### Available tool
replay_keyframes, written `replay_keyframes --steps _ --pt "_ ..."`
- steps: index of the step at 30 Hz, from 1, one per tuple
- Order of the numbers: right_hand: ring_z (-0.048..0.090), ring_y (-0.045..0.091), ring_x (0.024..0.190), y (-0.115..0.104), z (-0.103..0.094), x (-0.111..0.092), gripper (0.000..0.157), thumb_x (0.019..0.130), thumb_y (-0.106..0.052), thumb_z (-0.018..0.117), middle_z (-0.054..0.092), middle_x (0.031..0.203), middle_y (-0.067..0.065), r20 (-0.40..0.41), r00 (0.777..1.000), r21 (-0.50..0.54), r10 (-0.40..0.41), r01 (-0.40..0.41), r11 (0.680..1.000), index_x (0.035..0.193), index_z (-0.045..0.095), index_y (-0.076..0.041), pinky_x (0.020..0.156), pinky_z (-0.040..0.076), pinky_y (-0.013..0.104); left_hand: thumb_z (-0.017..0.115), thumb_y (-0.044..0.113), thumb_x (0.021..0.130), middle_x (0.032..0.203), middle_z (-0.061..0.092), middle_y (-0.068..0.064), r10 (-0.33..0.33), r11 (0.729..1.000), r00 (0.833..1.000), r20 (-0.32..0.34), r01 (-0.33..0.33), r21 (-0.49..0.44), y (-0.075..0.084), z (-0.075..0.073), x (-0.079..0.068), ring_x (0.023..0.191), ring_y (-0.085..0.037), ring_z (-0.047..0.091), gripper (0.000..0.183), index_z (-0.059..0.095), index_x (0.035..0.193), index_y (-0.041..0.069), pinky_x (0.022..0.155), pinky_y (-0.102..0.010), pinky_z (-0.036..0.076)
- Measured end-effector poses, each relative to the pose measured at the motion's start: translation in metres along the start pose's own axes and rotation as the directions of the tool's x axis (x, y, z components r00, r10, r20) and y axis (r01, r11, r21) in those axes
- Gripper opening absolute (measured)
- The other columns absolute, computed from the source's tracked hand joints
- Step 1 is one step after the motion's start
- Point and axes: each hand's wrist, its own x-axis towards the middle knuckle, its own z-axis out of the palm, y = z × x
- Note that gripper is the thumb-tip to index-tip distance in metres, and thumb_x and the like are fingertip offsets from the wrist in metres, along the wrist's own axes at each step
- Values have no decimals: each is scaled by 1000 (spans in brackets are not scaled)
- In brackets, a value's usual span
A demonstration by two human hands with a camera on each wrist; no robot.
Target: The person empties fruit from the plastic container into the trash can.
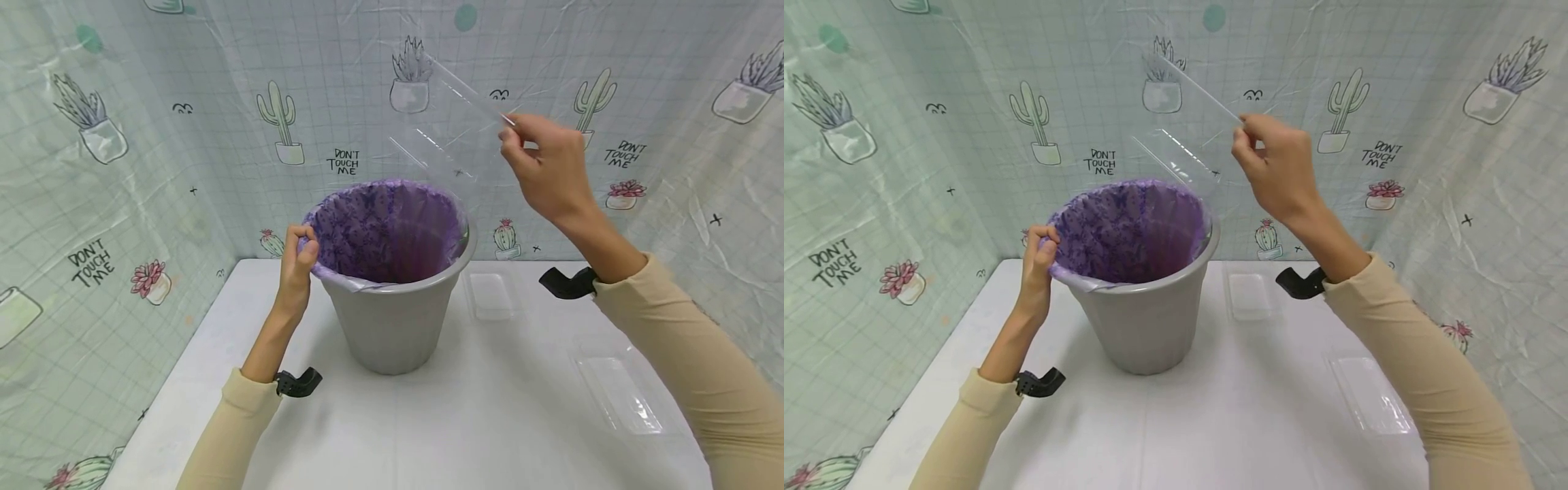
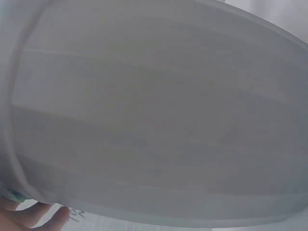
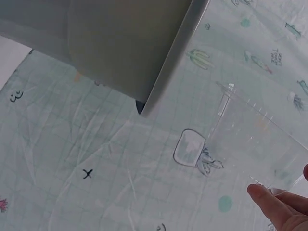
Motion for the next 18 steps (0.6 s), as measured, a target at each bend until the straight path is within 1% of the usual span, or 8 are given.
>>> replay_keyframes --steps 2,3,5,7,10,13,16,18 --pt "60 -15 87 2 -5 -2 27 101 -13 50 76 95 11 4 998 13 63 -63 998 100 74 0 84 53 10 52 33 93 97 38 7 -3 1000 1000 -2 3 4 0 0 0 95 -11 35 13 45 100 24 87 -28 25" --pt "61 -14 86 4 -8 -3 29 101 -15 49 77 98 13 6 996 21 94 -94 995 100 74 0 85 54 12 52 33 93 97 38 7 -3 1000 1000 -1 3 5 1 0 0 96 -11 35 14 45 100 23 87 -29 25" --pt "61 -14 83 8 -13 -5 33 102 -17 48 77 106 18 13 988 36 152 -152 988 110 75 0 87 55 15 53 33 93 97 38 7 -2 1000 1000 -1 2 6 1 0 -1 96 -11 35 15 45 100 23 88 -29 24" --pt "62 -15 83 12 -18 -7 36 103 -20 47 76 111 21 18 980 44 197 -198 979 113 75 0 87 55 14 54 35 93 98 38 7 -2 1000 1000 -1 2 6 2 1 -1 97 -11 35 16 45 100 23 88 -30 24" --pt "64 -14 81 20 -25 -11 36 103 -21 46 74 120 20 12 972 60 236 -237 970 103 73 3 82 53 9 55 37 93 98 37 7 -2 1000 1000 0 2 2 2 1 -1 96 -11 35 19 45 100 23 88 -29 24" --pt "66 -13 82 31 -32 -16 36 103 -22 47 72 127 19 7 964 77 267 -267 961 91 66 5 77 51 6 55 38 94 98 38 7 -2 1000 1000 2 2 3 2 1 -1 96 -11 35 19 45 101 23 88 -29 24" --pt "68 -12 84 43 -37 -23 34 103 -21 47 71 128 21 6 955 101 296 -295 950 86 62 4 76 52 6 55 37 94 97 37 7 0 1000 1000 1 0 5 2 2 -1 96 -12 35 18 45 100 23 88 -30 24" --pt "68 -11 85 52 -41 -28 34 103 -21 48 72 125 20 7 947 120 322 -321 940 84 62 4 76 53 7 54 36 93 97 37 7 0 1000 1000 0 0 8 2 2 -2 96 -12 35 17 45 100 23 88 -30 24"
